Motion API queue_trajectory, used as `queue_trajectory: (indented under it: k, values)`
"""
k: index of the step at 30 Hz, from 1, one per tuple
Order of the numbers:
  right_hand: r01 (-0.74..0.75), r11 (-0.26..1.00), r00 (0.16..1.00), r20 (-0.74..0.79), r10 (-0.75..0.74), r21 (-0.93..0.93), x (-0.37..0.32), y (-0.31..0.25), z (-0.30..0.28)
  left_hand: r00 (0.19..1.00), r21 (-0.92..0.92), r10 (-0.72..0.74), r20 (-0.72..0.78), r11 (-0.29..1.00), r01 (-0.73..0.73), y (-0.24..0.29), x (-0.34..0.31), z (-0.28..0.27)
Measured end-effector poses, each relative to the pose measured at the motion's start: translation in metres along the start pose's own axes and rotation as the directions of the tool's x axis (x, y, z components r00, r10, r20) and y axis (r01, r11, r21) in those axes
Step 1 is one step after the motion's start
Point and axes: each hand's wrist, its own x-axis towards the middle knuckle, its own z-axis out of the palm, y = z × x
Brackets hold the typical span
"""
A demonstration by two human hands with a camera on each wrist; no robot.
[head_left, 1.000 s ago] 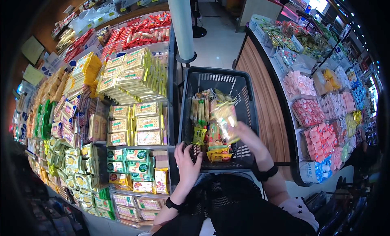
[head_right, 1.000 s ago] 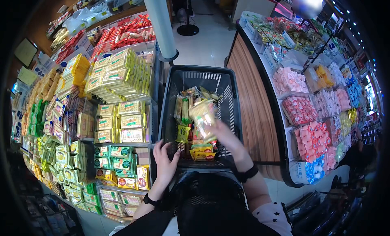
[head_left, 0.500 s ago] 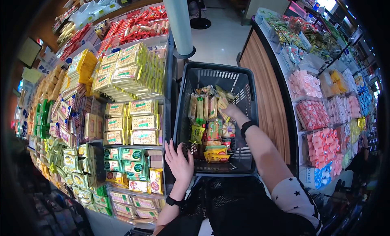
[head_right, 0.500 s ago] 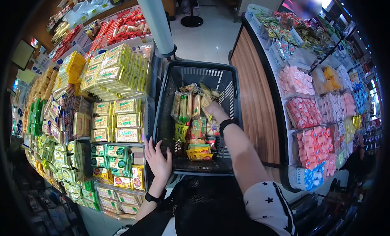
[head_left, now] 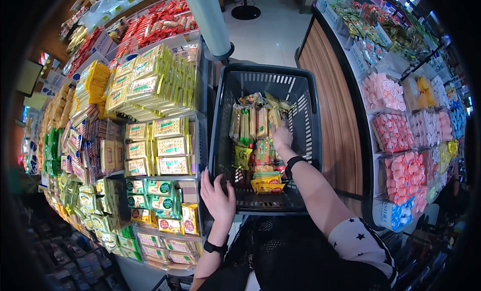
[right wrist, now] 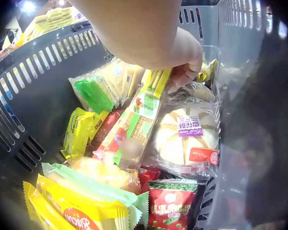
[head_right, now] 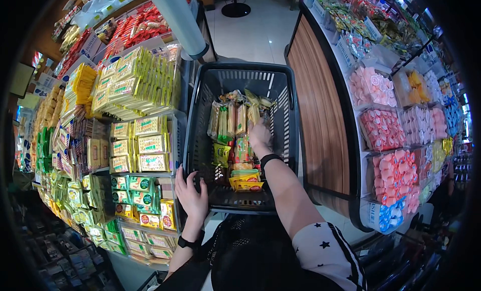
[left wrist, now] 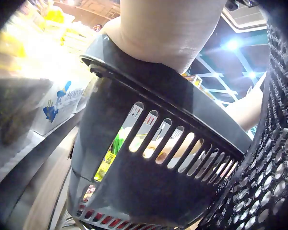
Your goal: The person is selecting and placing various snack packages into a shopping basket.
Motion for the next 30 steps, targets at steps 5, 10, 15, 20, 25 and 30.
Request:
queue_trajectory:
  k: [5, 10, 15, 20, 25, 30]
  values:
    - [0.141, 0.99, 0.97, -0.194, -0.144, -0.029, 0.003, 0.005, 0.007, 1.0, -0.002, -0.01, 0.0, 1.0, 0.01, 0.004, 0.0, 0.003]
    - [0.068, 0.989, 0.987, 0.151, -0.048, -0.13, 0.007, -0.003, 0.003, 1.0, 0.044, 0.001, -0.009, 0.999, -0.001, 0.0, -0.004, -0.006]
    - [0.141, 0.973, 0.901, 0.43, -0.051, -0.18, 0.014, -0.006, -0.004, 1.0, 0.03, -0.007, -0.016, 1.0, 0.007, -0.001, -0.006, -0.01]
    - [0.127, 0.982, 0.897, 0.439, -0.053, -0.142, 0.003, -0.016, -0.02, 1.0, 0.0, -0.01, -0.03, 1.0, 0.01, -0.005, -0.009, -0.012]
    - [0.267, 0.961, 0.917, 0.288, -0.278, 0.075, 0.015, 0.016, 0.02, 0.999, -0.004, 0.008, -0.053, 1.0, -0.008, -0.008, -0.012, -0.02]
    - [0.289, 0.955, 0.879, 0.379, -0.289, 0.058, 0.002, 0.01, -0.008, 0.999, -0.043, 0.027, -0.027, 0.999, -0.028, -0.02, -0.027, -0.034]
